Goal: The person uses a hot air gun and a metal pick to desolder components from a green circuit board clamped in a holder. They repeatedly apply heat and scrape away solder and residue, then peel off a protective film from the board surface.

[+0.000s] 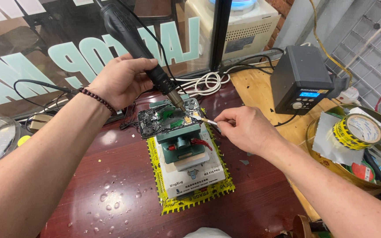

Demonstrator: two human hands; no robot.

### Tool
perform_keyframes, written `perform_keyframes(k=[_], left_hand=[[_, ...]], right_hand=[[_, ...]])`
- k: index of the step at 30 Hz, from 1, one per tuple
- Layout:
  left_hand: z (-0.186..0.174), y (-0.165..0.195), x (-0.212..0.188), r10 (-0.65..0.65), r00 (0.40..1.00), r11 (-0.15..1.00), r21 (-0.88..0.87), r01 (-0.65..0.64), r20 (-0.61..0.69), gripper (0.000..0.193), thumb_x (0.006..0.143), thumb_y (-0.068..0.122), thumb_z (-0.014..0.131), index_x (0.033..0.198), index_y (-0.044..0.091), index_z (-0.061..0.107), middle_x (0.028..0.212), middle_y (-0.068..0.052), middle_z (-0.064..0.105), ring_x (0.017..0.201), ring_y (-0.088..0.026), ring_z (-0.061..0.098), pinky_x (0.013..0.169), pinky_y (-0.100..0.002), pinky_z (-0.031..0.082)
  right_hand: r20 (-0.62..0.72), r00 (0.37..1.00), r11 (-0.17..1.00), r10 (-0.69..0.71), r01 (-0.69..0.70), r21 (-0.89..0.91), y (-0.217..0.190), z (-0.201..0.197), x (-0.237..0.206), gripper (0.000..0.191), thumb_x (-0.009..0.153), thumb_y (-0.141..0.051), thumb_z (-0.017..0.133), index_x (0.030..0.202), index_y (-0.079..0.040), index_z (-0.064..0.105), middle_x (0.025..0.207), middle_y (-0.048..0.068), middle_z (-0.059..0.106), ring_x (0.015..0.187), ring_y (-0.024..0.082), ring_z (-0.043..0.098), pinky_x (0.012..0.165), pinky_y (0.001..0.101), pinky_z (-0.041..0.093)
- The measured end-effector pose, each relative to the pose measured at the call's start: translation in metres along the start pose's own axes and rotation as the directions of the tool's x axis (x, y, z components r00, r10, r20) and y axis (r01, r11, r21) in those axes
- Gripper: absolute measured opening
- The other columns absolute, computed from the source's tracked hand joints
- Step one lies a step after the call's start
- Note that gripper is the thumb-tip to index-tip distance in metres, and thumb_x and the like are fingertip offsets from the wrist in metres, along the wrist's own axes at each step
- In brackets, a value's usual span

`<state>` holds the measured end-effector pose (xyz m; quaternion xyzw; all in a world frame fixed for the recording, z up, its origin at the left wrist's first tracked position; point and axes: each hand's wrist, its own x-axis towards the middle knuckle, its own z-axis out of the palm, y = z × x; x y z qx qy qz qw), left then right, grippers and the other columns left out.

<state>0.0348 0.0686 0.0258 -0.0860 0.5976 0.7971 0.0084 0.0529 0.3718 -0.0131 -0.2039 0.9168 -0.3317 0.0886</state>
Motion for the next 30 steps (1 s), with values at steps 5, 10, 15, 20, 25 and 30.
perform_keyframes(k=[5, 10, 15, 20, 25, 30], left_hand=[[0.004, 0.004, -0.003, -0.013, 0.999, 0.997, 0.075, 0.016, -0.042, 0.016, 0.092, 0.008, 0.069, 0.104, 0.002, 0.060, 0.101, -0.010, 0.069, 0.094, -0.019, 0.069, 0.084, -0.032, 0.059], [0.007, 0.005, -0.004, -0.020, 0.998, 0.997, 0.079, 0.025, -0.067, 0.020, 0.091, 0.008, 0.069, 0.106, 0.001, 0.056, 0.103, -0.011, 0.068, 0.096, -0.020, 0.071, 0.087, -0.032, 0.062], [0.008, 0.005, 0.000, -0.026, 0.999, 0.998, 0.058, 0.028, -0.043, 0.022, 0.091, 0.008, 0.070, 0.106, 0.001, 0.056, 0.103, -0.011, 0.067, 0.094, -0.020, 0.070, 0.085, -0.034, 0.060], [0.007, 0.005, 0.000, -0.025, 0.999, 0.998, 0.057, 0.026, -0.034, 0.020, 0.091, 0.007, 0.069, 0.105, 0.001, 0.056, 0.102, -0.011, 0.068, 0.094, -0.020, 0.070, 0.085, -0.034, 0.060], [0.009, 0.005, -0.002, -0.022, 0.999, 0.998, 0.054, 0.023, -0.024, 0.020, 0.091, 0.007, 0.070, 0.105, 0.001, 0.057, 0.102, -0.011, 0.068, 0.094, -0.020, 0.070, 0.085, -0.034, 0.061], [0.012, 0.004, -0.004, -0.026, 0.999, 0.997, 0.075, 0.028, -0.022, 0.018, 0.091, 0.007, 0.070, 0.105, 0.003, 0.060, 0.101, -0.009, 0.068, 0.092, -0.018, 0.068, 0.083, -0.033, 0.059]], right_hand=[[0.061, 0.995, 0.997, 0.074, -0.076, 0.032, 0.001, 0.001, 0.003, 0.022, 0.088, -0.022, 0.066, 0.101, -0.012, 0.081, 0.075, 0.004, 0.079, 0.066, 0.014, 0.073, 0.065, 0.0304, 0.056], [0.097, 0.992, 0.989, 0.076, -0.087, 0.118, 0.002, 0.003, 0.005, 0.022, 0.091, -0.021, 0.066, 0.102, -0.011, 0.081, 0.071, 0.001, 0.076, 0.059, 0.009, 0.064, 0.056, 0.0284, 0.051], [0.177, 0.970, 0.959, 0.164, -0.199, 0.202, 0.009, 0.004, 0.008, 0.022, 0.092, -0.019, 0.063, 0.103, -0.010, 0.079, 0.070, 0.001, 0.074, 0.053, 0.012, 0.054, 0.051, 0.0297, 0.044], [0.132, 0.991, 0.953, 0.026, -0.065, 0.297, 0.021, 0.011, 0.010, 0.022, 0.092, -0.018, 0.064, 0.102, -0.006, 0.080, 0.073, 0.001, 0.077, 0.063, 0.004, 0.065, 0.059, 0.0226, 0.050], [0.228, 0.957, 0.863, 0.181, -0.265, 0.429, 0.026, 0.015, 0.010, 0.022, 0.093, -0.015, 0.065, 0.104, -0.003, 0.080, 0.077, 0.004, 0.073, 0.062, 0.011, 0.051, 0.057, 0.0306, 0.040], [0.072, 0.997, 0.952, 0.019, -0.040, 0.304, 0.023, 0.017, 0.002, 0.021, 0.092, -0.016, 0.066, 0.103, -0.005, 0.079, 0.075, 0.002, 0.076, 0.070, 0.006, 0.069, 0.068, 0.0246, 0.055]])
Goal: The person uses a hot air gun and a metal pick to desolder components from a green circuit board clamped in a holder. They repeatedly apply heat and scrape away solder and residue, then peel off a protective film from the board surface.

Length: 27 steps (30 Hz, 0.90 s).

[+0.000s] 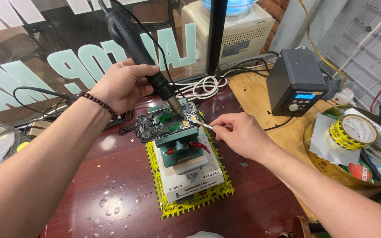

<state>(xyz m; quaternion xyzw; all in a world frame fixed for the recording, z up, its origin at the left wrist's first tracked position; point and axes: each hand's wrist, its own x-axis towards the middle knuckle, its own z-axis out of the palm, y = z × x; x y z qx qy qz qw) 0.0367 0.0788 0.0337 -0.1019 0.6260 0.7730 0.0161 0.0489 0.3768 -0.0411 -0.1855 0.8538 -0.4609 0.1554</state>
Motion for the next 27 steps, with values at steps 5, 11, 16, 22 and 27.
perform_keyframes(k=[5, 11, 16, 22, 27], left_hand=[[0.002, 0.001, -0.003, -0.016, 1.000, 0.999, 0.051, 0.017, -0.024, 0.017, 0.092, 0.008, 0.069, 0.106, 0.003, 0.061, 0.100, -0.008, 0.068, 0.090, -0.017, 0.067, 0.081, -0.031, 0.058], [0.005, 0.004, -0.005, -0.020, 1.000, 1.000, 0.021, 0.020, -0.013, 0.018, 0.090, 0.007, 0.068, 0.105, 0.003, 0.059, 0.099, -0.008, 0.069, 0.090, -0.017, 0.069, 0.080, -0.030, 0.059], [-0.001, 0.006, -0.003, -0.010, 0.998, 0.996, 0.085, 0.015, -0.055, 0.016, 0.091, 0.009, 0.069, 0.105, 0.005, 0.061, 0.099, -0.009, 0.069, 0.088, -0.016, 0.068, 0.073, -0.029, 0.055], [-0.027, 0.021, -0.002, 0.007, 1.000, 0.999, 0.046, -0.006, -0.026, 0.007, 0.092, 0.011, 0.070, 0.093, 0.007, 0.064, 0.089, -0.003, 0.066, 0.080, -0.013, 0.064, 0.067, -0.028, 0.051], [-0.065, 0.031, -0.019, -0.105, 0.994, 0.976, 0.188, 0.106, -0.014, 0.008, 0.093, 0.015, 0.068, 0.092, 0.009, 0.063, 0.086, 0.001, 0.062, 0.073, -0.010, 0.055, 0.065, -0.027, 0.044]], right_hand=[[0.007, 1.000, 0.999, -0.013, 0.013, -0.036, -0.001, 0.000, -0.001, 0.021, 0.093, -0.018, 0.065, 0.103, -0.007, 0.079, 0.075, 0.000, 0.076, 0.069, 0.005, 0.069, 0.068, 0.0245, 0.055], [0.080, 0.986, 0.982, 0.149, -0.157, 0.101, 0.003, -0.001, 0.005, 0.022, 0.095, -0.018, 0.065, 0.104, -0.005, 0.080, 0.075, 0.003, 0.072, 0.062, 0.011, 0.054, 0.058, 0.0313, 0.044], [0.018, 0.997, 0.996, -0.076, 0.076, 0.046, 0.000, 0.007, 0.005, 0.021, 0.095, -0.019, 0.064, 0.102, -0.005, 0.079, 0.074, 0.000, 0.076, 0.068, 0.005, 0.067, 0.065, 0.0246, 0.054], [-0.079, 0.946, 0.914, -0.315, 0.280, -0.293, -0.013, 0.011, -0.002, 0.018, 0.092, -0.022, 0.069, 0.102, -0.011, 0.080, 0.083, 0.008, 0.078, 0.070, 0.015, 0.072, 0.065, 0.0305, 0.056], [-0.100, 0.974, 0.947, -0.203, 0.169, -0.274, -0.030, 0.004, -0.003, 0.020, 0.090, -0.023, 0.068, 0.102, -0.012, 0.079, 0.082, 0.008, 0.079, 0.068, 0.018, 0.075, 0.065, 0.0327, 0.057]])
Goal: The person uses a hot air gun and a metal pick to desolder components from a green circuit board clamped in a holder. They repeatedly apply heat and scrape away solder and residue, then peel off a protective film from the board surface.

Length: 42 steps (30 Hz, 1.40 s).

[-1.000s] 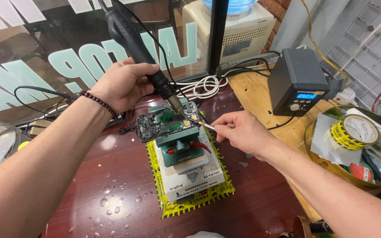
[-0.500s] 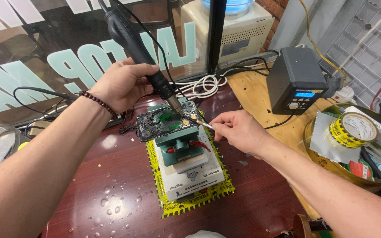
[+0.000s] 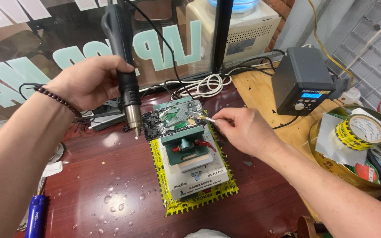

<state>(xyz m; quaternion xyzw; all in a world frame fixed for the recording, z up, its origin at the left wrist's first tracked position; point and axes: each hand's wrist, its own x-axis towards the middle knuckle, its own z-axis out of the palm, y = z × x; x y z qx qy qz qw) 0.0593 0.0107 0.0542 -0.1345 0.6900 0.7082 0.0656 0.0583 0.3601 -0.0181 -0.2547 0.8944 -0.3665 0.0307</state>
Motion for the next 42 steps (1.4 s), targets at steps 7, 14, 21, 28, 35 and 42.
perform_keyframes(k=[7, 14, 21, 28, 35, 42], left_hand=[[-0.026, -0.025, -0.019, -0.080, 0.996, 0.995, 0.054, 0.078, 0.029, 0.006, 0.089, 0.010, 0.065, 0.094, 0.007, 0.064, 0.086, 0.001, 0.063, 0.073, -0.010, 0.057, 0.069, -0.027, 0.051], [-0.035, -0.033, -0.020, -0.075, 0.994, 0.997, -0.020, 0.077, 0.083, 0.008, 0.090, 0.005, 0.062, 0.097, 0.003, 0.063, 0.092, -0.003, 0.065, 0.082, -0.014, 0.064, 0.079, -0.028, 0.057], [-0.032, -0.032, -0.022, -0.095, 0.992, 0.995, 0.010, 0.095, 0.082, 0.011, 0.088, 0.006, 0.063, 0.098, 0.004, 0.062, 0.093, -0.003, 0.065, 0.082, -0.014, 0.064, 0.080, -0.031, 0.059], [-0.024, -0.028, -0.028, -0.244, 0.944, 0.965, 0.150, 0.215, 0.221, 0.017, 0.079, 0.009, 0.060, 0.094, 0.004, 0.062, 0.089, -0.010, 0.075, 0.076, -0.018, 0.070, 0.070, -0.031, 0.059], [-0.057, -0.045, -0.026, -0.321, 0.922, 0.930, 0.255, 0.263, 0.217, 0.026, 0.076, 0.007, 0.070, 0.101, 0.009, 0.065, 0.086, -0.005, 0.072, 0.066, -0.013, 0.060, 0.056, -0.027, 0.047], [-0.068, -0.040, -0.015, -0.230, 0.944, 0.963, 0.193, 0.186, 0.236, 0.018, 0.082, 0.008, 0.073, 0.097, 0.011, 0.064, 0.082, -0.003, 0.064, 0.061, -0.011, 0.052, 0.055, -0.025, 0.043]], right_hand=[[0.053, 0.989, 0.988, 0.138, -0.134, -0.079, -0.015, -0.003, -0.007, 0.021, 0.089, -0.025, 0.068, 0.101, -0.014, 0.080, 0.078, 0.008, 0.079, 0.066, 0.018, 0.075, 0.065, 0.0338, 0.057], [0.014, 0.990, 0.988, 0.137, -0.136, -0.074, -0.020, 0.012, -0.008, 0.020, 0.089, -0.025, 0.068, 0.101, -0.013, 0.079, 0.077, 0.010, 0.078, 0.065, 0.021, 0.074, 0.064, 0.0345, 0.056], [0.008, 0.989, 0.988, 0.146, -0.146, -0.042, -0.014, 0.021, -0.008, 0.020, 0.089, -0.024, 0.068, 0.101, -0.012, 0.079, 0.076, 0.009, 0.077, 0.063, 0.019, 0.072, 0.064, 0.0338, 0.055], [0.124, 0.952, 0.896, 0.281, -0.306, 0.322, -0.021, 0.032, -0.001, 0.022, 0.094, -0.021, 0.066, 0.099, -0.004, 0.080, 0.079, 0.010, 0.077, 0.064, 0.016, 0.065, 0.063, 0.0349, 0.049], [-0.028, 0.976, 0.973, 0.215, -0.216, -0.077, -0.042, 0.015, -0.005, 0.019, 0.087, -0.021, 0.069, 0.103, -0.013, 0.076, 0.079, 0.009, 0.078, 0.073, 0.022, 0.075, 0.070, 0.0358, 0.056], [-0.003, 0.965, 0.958, 0.262, -0.260, -0.120, -0.058, 0.014, -0.009, 0.018, 0.088, -0.022, 0.068, 0.100, -0.012, 0.078, 0.084, 0.009, 0.079, 0.077, 0.024, 0.076, 0.073, 0.0367, 0.057]])
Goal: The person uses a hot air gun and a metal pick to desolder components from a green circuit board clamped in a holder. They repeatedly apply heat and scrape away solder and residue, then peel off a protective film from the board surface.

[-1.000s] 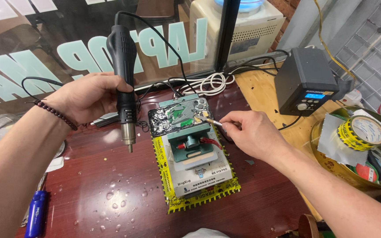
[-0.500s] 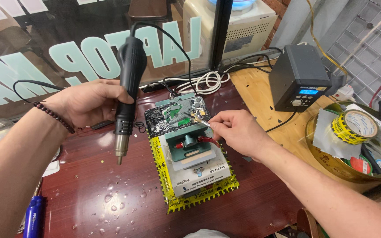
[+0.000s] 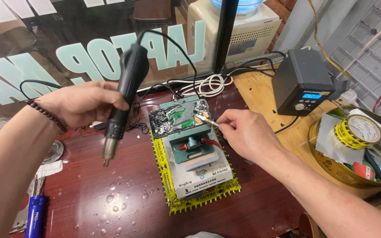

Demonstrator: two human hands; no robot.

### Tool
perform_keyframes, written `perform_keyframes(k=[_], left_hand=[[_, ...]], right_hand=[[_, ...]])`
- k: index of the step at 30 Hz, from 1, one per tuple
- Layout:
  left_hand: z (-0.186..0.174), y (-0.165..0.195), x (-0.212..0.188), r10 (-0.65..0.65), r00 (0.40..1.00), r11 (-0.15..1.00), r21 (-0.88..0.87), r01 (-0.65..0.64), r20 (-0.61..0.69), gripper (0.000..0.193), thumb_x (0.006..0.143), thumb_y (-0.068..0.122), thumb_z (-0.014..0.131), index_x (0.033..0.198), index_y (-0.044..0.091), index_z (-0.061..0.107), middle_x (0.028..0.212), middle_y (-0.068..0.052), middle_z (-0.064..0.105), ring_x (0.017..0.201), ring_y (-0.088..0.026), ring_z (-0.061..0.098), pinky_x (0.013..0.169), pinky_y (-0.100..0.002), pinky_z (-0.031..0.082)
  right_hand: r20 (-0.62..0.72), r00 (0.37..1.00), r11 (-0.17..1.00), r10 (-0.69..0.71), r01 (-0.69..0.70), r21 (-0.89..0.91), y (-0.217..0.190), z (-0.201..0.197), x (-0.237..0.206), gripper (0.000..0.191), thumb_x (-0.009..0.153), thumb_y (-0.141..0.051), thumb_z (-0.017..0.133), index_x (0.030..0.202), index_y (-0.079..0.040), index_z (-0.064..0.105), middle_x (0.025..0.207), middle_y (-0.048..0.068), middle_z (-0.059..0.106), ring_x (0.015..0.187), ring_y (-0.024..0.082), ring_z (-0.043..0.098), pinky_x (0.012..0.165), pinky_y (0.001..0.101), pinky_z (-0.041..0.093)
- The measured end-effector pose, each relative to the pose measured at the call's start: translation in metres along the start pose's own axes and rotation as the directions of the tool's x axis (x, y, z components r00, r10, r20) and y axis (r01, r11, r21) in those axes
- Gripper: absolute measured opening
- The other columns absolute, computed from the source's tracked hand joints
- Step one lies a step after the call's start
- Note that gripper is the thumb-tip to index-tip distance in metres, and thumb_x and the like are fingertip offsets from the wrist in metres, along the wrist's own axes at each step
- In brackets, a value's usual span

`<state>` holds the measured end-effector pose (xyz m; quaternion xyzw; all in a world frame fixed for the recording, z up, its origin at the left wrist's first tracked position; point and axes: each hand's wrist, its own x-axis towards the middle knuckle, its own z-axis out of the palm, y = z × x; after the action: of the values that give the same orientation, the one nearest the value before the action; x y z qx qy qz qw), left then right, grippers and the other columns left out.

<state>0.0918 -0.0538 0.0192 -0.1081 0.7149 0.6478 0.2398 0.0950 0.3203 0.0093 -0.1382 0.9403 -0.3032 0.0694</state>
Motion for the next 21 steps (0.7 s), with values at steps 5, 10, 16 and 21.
perform_keyframes(k=[5, 10, 16, 21], left_hand=[[0.029, 0.037, 0.013, 0.216, 0.965, 0.961, -0.142, -0.237, -0.147, 0.010, 0.086, 0.008, 0.066, 0.096, 0.008, 0.064, 0.087, 0.001, 0.066, 0.076, -0.009, 0.064, 0.073, -0.025, 0.058], [0.053, 0.058, 0.037, 0.322, 0.931, 0.910, -0.217, -0.354, -0.170, 0.011, 0.090, 0.007, 0.068, 0.102, 0.008, 0.068, 0.088, 0.000, 0.064, 0.075, -0.011, 0.061, 0.067, -0.027, 0.050], [0.069, 0.065, 0.062, 0.386, 0.904, 0.871, -0.250, -0.423, -0.184, 0.009, 0.090, 0.007, 0.070, 0.097, 0.005, 0.064, 0.091, -0.004, 0.067, 0.082, -0.016, 0.069, 0.073, -0.032, 0.058], [0.079, 0.064, 0.074, 0.348, 0.912, 0.889, -0.233, -0.394, -0.215, 0.009, 0.090, 0.009, 0.071, 0.096, 0.006, 0.064, 0.091, -0.005, 0.069, 0.081, -0.016, 0.069, 0.075, -0.032, 0.060]], right_hand=[[0.014, 1.000, 1.000, 0.027, -0.027, 0.011, 0.001, 0.001, 0.002, 0.018, 0.088, -0.022, 0.069, 0.099, -0.013, 0.078, 0.082, 0.010, 0.079, 0.076, 0.024, 0.076, 0.072, 0.0369, 0.057], [0.050, 0.997, 0.983, 0.060, -0.068, 0.172, 0.010, 0.008, 0.008, 0.017, 0.088, -0.020, 0.067, 0.098, -0.011, 0.078, 0.076, 0.006, 0.080, 0.073, 0.014, 0.078, 0.071, 0.0315, 0.059], [0.077, 0.990, 0.981, 0.114, -0.124, 0.151, 0.019, 0.007, 0.015, 0.016, 0.088, -0.019, 0.069, 0.099, -0.011, 0.079, 0.075, 0.005, 0.079, 0.069, 0.014, 0.074, 0.068, 0.0309, 0.058], [0.024, 0.999, 0.995, 0.030, -0.033, 0.099, 0.021, 0.010, 0.017, 0.017, 0.088, -0.021, 0.070, 0.100, -0.011, 0.078, 0.078, 0.005, 0.078, 0.072, 0.014, 0.075, 0.069, 0.0310, 0.057]])
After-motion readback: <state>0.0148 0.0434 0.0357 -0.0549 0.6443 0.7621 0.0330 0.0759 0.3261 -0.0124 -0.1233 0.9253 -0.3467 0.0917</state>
